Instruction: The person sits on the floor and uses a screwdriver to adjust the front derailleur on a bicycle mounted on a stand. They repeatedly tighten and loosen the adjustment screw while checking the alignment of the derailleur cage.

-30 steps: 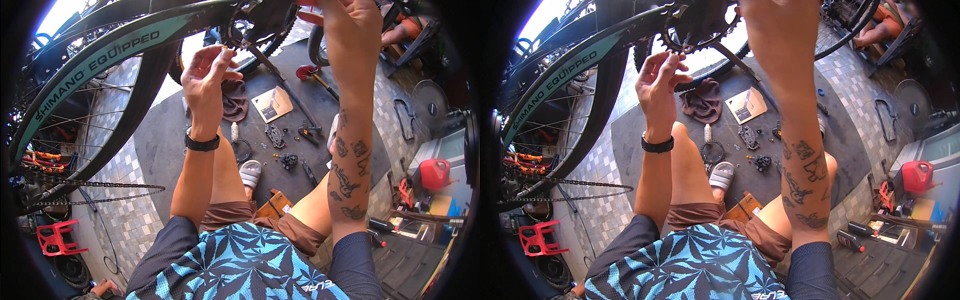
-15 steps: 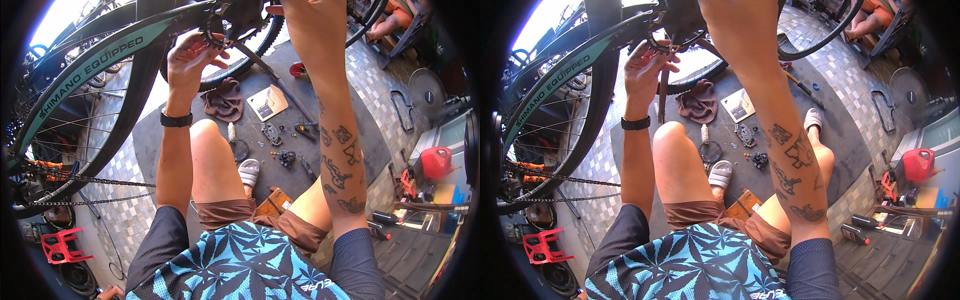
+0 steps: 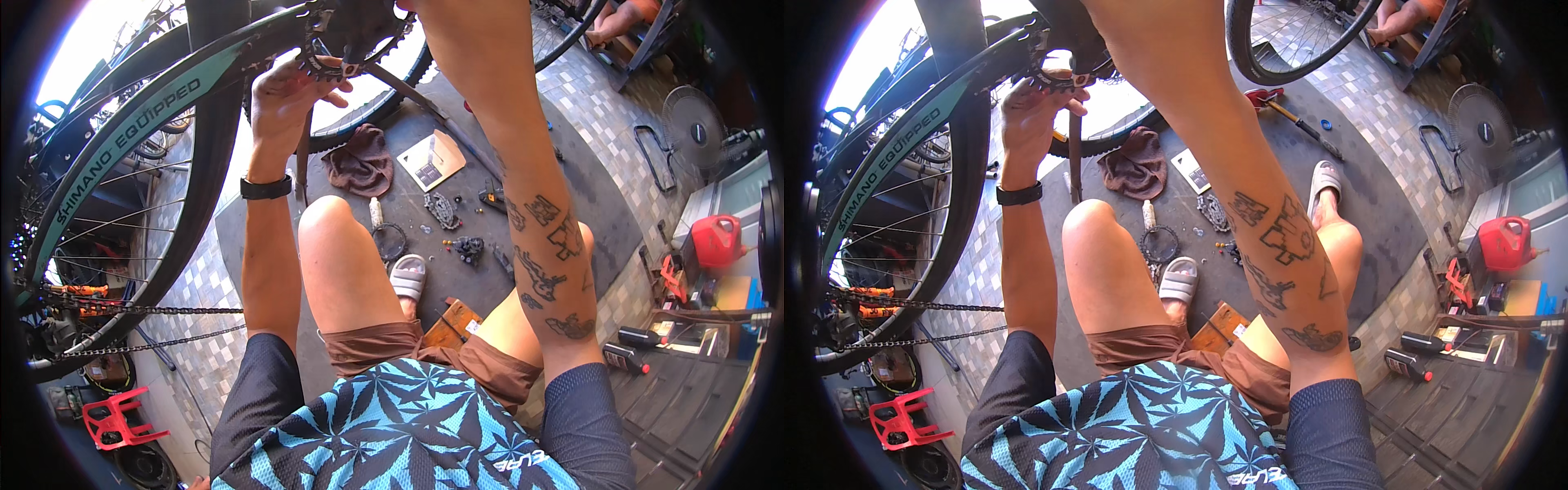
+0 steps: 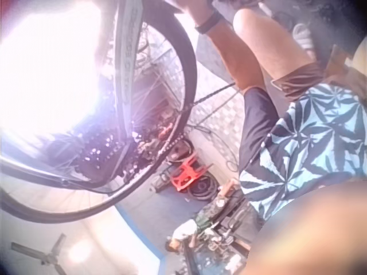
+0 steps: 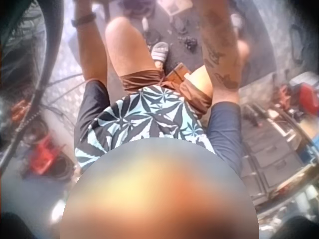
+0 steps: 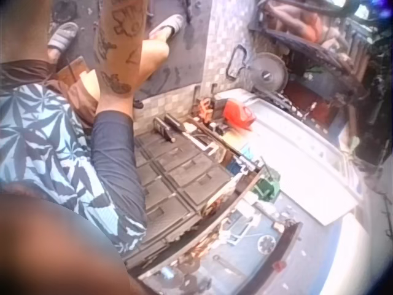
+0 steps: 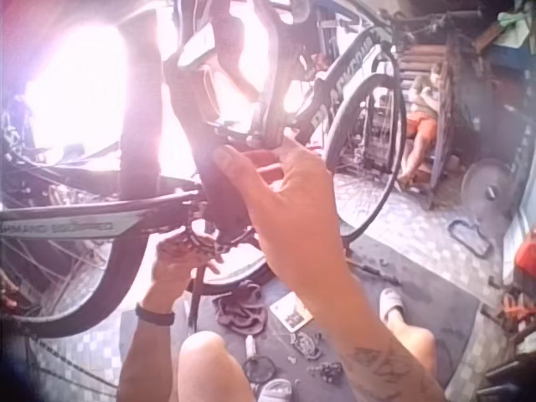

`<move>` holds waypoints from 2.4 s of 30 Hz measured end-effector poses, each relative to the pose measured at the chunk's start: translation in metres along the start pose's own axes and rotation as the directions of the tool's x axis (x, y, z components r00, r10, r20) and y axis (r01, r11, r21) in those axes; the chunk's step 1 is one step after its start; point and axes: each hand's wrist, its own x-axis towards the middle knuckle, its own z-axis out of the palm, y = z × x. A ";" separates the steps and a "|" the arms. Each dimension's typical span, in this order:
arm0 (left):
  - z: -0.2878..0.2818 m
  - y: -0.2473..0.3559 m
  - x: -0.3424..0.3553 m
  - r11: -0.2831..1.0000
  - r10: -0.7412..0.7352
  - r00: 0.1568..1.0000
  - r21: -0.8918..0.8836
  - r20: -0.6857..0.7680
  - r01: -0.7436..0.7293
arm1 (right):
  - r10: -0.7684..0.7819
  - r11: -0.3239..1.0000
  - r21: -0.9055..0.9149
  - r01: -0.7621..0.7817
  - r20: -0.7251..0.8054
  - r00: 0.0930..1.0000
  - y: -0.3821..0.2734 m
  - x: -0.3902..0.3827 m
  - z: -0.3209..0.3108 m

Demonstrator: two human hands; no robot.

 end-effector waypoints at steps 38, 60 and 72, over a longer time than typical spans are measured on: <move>0.061 -0.011 -0.024 0.969 0.247 0.849 0.144 -0.467 -0.203 | 0.064 0.896 -0.322 -0.305 -0.585 0.809 0.204 -0.072 -0.142; 0.068 0.013 -0.034 0.993 0.097 0.862 -0.009 -0.497 -0.117 | 0.759 0.137 -0.983 0.122 0.184 0.624 0.401 -0.480 -0.141; 0.070 0.005 -0.040 0.966 0.059 0.881 -0.196 -0.469 -0.169 | 0.633 0.719 0.009 -0.695 -0.422 0.649 0.275 -0.262 -0.060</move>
